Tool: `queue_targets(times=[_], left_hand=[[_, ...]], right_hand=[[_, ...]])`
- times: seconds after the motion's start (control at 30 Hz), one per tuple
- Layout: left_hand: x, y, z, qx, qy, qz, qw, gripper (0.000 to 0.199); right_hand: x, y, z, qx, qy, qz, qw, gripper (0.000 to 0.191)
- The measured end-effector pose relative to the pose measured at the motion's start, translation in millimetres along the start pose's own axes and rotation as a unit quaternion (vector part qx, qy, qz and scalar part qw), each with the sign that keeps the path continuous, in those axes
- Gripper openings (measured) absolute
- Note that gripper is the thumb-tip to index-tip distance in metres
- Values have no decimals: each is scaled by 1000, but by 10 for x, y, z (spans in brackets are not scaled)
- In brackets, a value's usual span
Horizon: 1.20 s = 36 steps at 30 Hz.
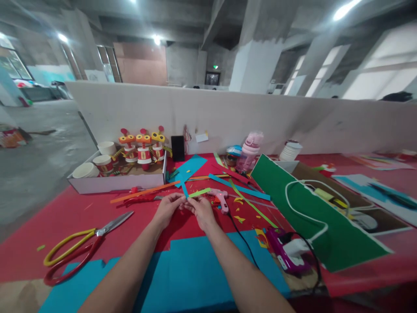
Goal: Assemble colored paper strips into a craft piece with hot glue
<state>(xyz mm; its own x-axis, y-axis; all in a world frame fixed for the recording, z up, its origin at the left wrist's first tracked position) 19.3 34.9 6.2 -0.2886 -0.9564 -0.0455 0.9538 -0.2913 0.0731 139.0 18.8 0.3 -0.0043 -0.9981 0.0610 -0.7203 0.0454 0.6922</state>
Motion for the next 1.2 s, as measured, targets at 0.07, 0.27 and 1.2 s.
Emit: queue_targets(times=[0.07, 0.27, 1.2], left_hand=[[-7, -5, -11, -8, 4, 10, 1000, 24], [-1, -52, 20, -17, 15, 40, 999, 21], [-7, -52, 37, -22, -6, 36, 999, 26]], right_hand=[[9, 16, 13, 18, 6, -6, 1000, 27], [46, 60, 12, 72, -1, -16, 997, 32], [18, 16, -18, -18, 10, -34, 999, 31]])
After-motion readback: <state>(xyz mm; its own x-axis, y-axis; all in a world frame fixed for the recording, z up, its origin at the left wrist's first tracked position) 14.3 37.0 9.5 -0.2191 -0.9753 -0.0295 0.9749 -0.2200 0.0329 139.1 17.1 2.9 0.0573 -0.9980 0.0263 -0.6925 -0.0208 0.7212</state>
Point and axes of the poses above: each hand's wrist, its own x-axis away from the middle knuckle, its own y-axis out of the palm, z = x × y, the point moved 4 cm from there along -x, towards the middle knuckle, and after that the axes turned 11 degrees about -x, right-handed, at the moved point
